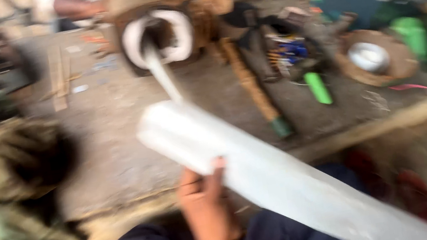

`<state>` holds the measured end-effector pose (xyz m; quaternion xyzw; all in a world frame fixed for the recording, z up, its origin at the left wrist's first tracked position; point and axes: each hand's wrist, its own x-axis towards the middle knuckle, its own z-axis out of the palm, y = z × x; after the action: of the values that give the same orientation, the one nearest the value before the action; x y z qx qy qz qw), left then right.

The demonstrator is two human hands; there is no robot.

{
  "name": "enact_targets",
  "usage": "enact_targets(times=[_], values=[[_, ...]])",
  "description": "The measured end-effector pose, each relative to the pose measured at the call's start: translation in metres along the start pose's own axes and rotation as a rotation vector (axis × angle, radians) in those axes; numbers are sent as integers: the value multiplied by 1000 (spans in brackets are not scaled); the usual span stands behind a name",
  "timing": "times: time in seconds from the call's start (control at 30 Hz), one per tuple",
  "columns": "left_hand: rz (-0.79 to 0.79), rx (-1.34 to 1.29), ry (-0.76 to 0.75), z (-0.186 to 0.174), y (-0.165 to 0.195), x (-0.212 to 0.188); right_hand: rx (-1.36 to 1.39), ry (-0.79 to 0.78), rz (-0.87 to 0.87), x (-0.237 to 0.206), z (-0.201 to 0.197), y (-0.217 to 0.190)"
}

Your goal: The person works on an electric motor stator set on a low concrete bench. They first press and adjust the white wire windings inside the stator by hand, tap the windings with a green-handled mallet, then feed long white plastic insulation strips into the stator slots, pulling and aligning the strips by hand.

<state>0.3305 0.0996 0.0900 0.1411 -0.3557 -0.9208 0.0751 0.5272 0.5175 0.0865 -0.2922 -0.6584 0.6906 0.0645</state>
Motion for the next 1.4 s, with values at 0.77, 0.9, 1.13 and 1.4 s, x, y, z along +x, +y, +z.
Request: enact_targets(times=[0.77, 0.9, 1.13, 1.4], values=[[-27, -473, -743, -24, 45, 52, 587, -123, -464, 92, 39, -70], [-374, -275, -1664, -32, 4, 76, 553, -196, -534, 133, 6, -139], [-627, -17, -1634, 12, -163, -46, 168, -453, -479, 189, 116, -238], [-7, 144, -546, 16, -34, -45, -379, -809, -295, 102, 311, -166]])
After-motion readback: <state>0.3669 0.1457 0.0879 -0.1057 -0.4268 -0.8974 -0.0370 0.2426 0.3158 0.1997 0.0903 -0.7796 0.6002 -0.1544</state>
